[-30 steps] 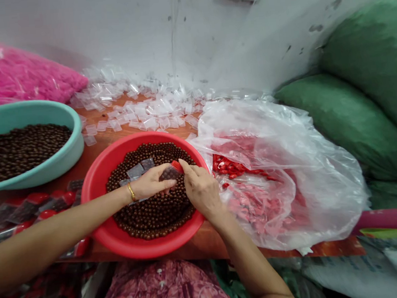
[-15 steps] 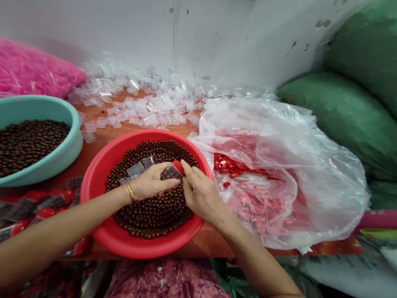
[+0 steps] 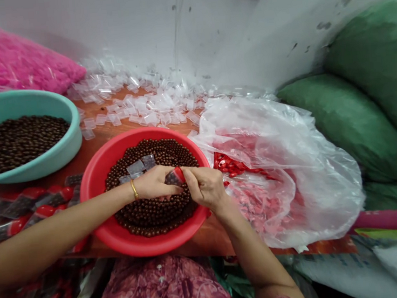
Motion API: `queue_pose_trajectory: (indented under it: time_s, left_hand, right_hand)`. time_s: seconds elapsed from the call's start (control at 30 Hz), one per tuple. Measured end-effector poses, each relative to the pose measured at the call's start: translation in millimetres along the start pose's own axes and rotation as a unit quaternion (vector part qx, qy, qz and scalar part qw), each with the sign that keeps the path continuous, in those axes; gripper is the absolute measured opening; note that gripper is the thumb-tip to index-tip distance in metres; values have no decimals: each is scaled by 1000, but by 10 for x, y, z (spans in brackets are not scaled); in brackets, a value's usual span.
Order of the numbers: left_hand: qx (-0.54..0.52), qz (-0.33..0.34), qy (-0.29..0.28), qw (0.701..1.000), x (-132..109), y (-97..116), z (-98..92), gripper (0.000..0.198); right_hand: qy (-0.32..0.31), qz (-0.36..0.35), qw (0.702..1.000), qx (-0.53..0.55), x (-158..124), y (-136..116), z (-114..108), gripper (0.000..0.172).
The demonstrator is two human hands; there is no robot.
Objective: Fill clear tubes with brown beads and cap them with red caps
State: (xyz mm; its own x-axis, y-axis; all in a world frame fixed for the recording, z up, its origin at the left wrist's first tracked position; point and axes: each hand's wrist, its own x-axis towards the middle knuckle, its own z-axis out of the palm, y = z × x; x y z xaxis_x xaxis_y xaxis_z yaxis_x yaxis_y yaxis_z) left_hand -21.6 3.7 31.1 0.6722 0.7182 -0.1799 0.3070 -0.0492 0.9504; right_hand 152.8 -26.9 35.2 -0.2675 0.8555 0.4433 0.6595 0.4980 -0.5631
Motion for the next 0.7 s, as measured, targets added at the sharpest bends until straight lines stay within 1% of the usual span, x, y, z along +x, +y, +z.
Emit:
queue_pose_trajectory:
  time_s: [0.07,0.1,0.13,0.17,0.23,0.37,0.43,0.5,0.6,0.63,0.7]
  left_hand:
    - [55,18,-5,998,-5,10,-5,12]
    - [96,32,-1,995,-8,12,-7,11]
    - [140,44,3,989,-13,16,-5,11]
    - [179,55,6,982,-20,22,0,10]
    - [245,67,8,967,-39,46,24,9]
    - [350,46,7,936,-116,125,101,16]
    - [397,38,-2,917,-158,151,130,20]
    - [438,39,-17,898,-181,156,139,21]
    - [474,49,-18,879,-152,157,111,21]
    - [476,55,-11,878,-132,169,92,20]
    - [458,71,9,886,-111,218,41,17]
  right_hand:
    - [45,55,995,76,72,-4,94,42]
    - [60,85,986,131,108,-14,161,45]
    - [64,115,973,189,144,-30,231,49]
    - [55,140,959,242,176,-50,297,54]
    - [5,177,936,306,224,-100,392,64]
    - [-102,203,917,328,224,-177,432,73]
    - [-137,203,907,344,198,-189,426,76]
    - [-157,209,895,363,184,-194,429,78]
    - [-145,227,886,377,212,-225,436,73]
    - [-129,227,886,385,231,-245,432,71]
    - [-67,206,892,397,266,-277,401,73]
